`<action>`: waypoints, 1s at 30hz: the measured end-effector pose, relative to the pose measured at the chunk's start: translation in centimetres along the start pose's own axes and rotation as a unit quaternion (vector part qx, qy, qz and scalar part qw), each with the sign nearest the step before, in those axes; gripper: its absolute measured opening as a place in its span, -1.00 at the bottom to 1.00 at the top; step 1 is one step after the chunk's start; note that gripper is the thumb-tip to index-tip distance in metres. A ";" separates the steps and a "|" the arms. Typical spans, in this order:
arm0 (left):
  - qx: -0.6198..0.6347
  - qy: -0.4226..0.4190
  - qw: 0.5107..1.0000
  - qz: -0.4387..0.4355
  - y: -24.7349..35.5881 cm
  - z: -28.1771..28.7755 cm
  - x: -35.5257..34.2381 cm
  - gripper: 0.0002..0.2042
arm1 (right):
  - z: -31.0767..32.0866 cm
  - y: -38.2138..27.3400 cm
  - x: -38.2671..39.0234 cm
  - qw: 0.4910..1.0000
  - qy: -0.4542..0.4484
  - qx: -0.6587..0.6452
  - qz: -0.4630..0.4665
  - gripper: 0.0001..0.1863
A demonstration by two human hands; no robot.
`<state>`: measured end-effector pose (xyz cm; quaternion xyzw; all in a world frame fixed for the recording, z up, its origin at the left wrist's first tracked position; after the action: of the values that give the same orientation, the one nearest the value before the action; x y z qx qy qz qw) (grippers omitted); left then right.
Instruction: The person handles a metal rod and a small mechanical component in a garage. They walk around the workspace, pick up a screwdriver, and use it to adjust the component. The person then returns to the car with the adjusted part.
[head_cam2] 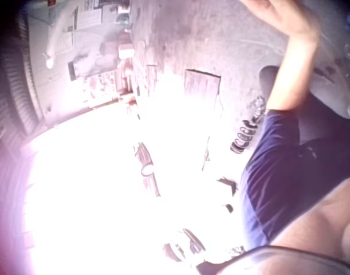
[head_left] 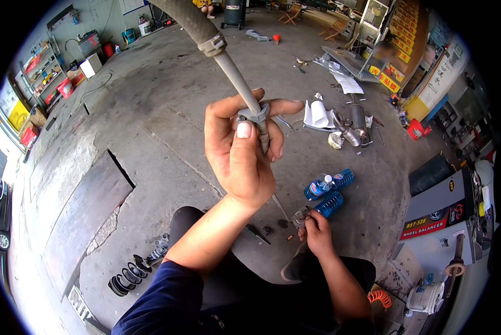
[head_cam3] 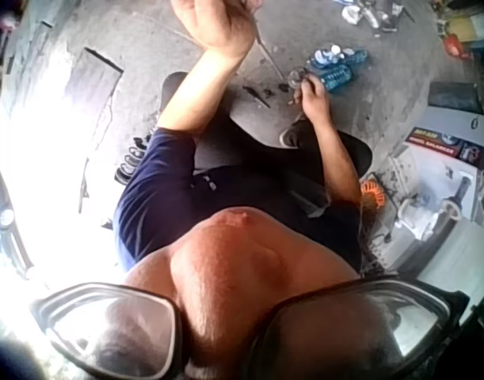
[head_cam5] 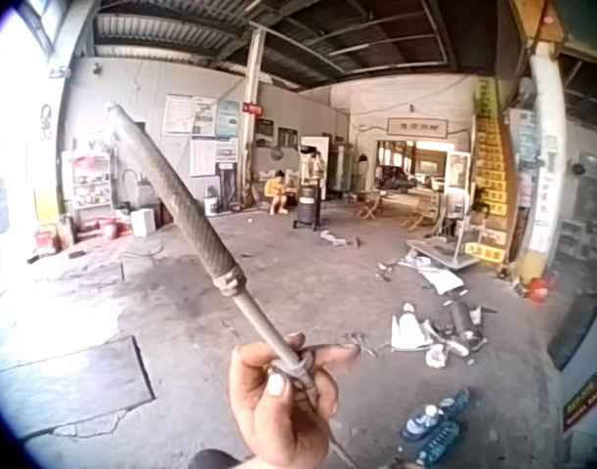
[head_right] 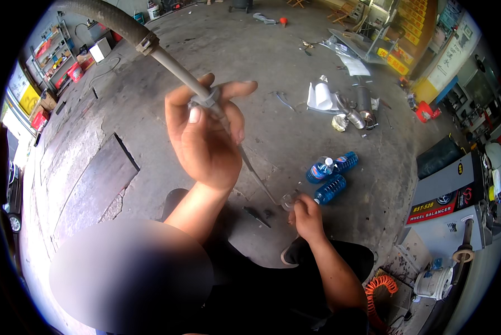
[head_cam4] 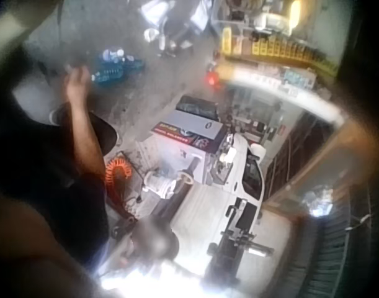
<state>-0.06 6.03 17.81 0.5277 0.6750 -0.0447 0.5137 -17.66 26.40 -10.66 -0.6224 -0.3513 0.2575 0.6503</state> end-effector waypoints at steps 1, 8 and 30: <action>0.031 -0.010 0.999 0.000 -0.1 0.0 0.0 -0.63 | 0.1 0.1 0.0 1.000 -0.002 -0.003 -0.004 -0.78; 0.064 -0.025 0.998 0.007 -0.6 0.0 0.0 -0.63 | 0.4 1.0 -0.3 1.000 -0.014 -0.009 -0.011 -0.78; -0.024 0.091 0.994 0.051 -1.3 -0.4 0.6 -0.59 | -0.1 2.1 -0.1 0.998 -0.011 0.019 -0.060 -0.81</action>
<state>-1.24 6.12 16.92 0.5507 0.6921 0.0456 0.4644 -17.43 26.47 -12.74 -0.5848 -0.3901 0.2310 0.6726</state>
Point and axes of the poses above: each hand's wrist, its own x-axis away from the middle knuckle, its own z-axis out of the back of the hand, y = z × x, the point moved 7 cm from there along -x, towards the middle knuckle, and after that the axes turned 5 degrees about -x, right-handed, at the moved point
